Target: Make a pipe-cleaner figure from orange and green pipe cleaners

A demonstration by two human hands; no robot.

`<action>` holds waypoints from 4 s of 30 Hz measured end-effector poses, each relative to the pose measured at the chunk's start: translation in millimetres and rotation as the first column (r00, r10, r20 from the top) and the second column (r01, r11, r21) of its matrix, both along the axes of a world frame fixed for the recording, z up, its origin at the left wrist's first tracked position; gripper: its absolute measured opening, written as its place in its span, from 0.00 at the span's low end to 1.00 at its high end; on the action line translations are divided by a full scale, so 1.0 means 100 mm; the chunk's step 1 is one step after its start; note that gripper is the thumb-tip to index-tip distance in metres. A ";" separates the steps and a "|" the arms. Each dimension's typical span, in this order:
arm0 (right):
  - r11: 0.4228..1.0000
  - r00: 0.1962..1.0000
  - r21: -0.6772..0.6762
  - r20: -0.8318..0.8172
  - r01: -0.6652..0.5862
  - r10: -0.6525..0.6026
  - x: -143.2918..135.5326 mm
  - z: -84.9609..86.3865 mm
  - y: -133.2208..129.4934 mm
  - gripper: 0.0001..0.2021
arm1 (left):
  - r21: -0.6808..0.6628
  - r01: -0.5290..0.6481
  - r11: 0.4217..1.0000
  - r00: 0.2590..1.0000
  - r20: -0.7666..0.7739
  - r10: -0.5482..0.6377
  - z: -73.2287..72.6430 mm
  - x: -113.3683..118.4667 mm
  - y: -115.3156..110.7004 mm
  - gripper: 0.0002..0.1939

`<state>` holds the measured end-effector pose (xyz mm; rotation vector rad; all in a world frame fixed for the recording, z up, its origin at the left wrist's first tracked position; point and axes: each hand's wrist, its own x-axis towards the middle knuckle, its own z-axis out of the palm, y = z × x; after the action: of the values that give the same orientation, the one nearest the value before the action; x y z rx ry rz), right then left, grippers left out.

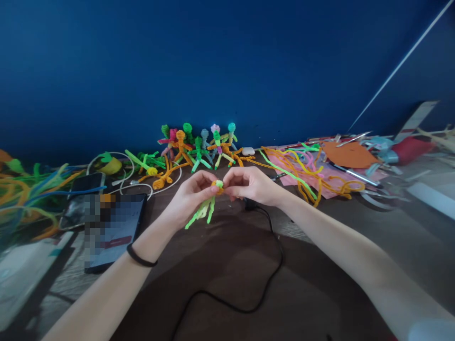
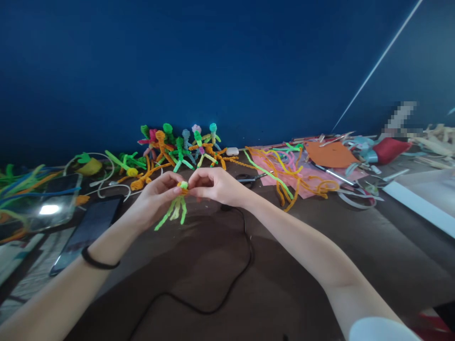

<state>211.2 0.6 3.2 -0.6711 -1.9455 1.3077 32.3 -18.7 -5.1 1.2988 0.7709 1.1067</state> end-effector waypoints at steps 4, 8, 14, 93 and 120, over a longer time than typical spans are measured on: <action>0.999 0.999 0.034 0.018 0.038 -0.039 0.00 0.02 -0.01 0.05 | 0.075 -0.076 0.994 0.997 -0.020 0.078 0.01 0.03 -0.01 0.11; 0.995 0.997 0.077 0.022 0.068 -0.070 -0.01 0.03 -0.03 0.05 | 0.085 -0.160 0.983 0.984 -0.060 0.165 0.03 0.04 -0.02 0.13; 0.987 0.993 0.111 0.013 0.114 -0.116 -0.03 0.04 -0.06 0.05 | 0.105 -0.202 0.974 0.961 -0.170 0.218 0.08 0.06 -0.06 0.11; 0.470 0.857 0.863 0.092 0.185 -0.508 0.03 -0.14 0.09 0.09 | -0.272 -0.347 0.898 0.893 0.195 0.405 0.02 -0.13 0.19 0.03; 0.845 0.964 -0.523 -0.150 0.110 -0.218 -0.06 -0.04 0.11 0.14 | 0.099 -0.526 0.844 0.850 0.066 0.522 0.00 -0.08 0.10 0.11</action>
<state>205.3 11.8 -1.2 -0.8955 -1.3393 1.7257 24.4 -9.0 -5.0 1.1839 1.0887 1.6288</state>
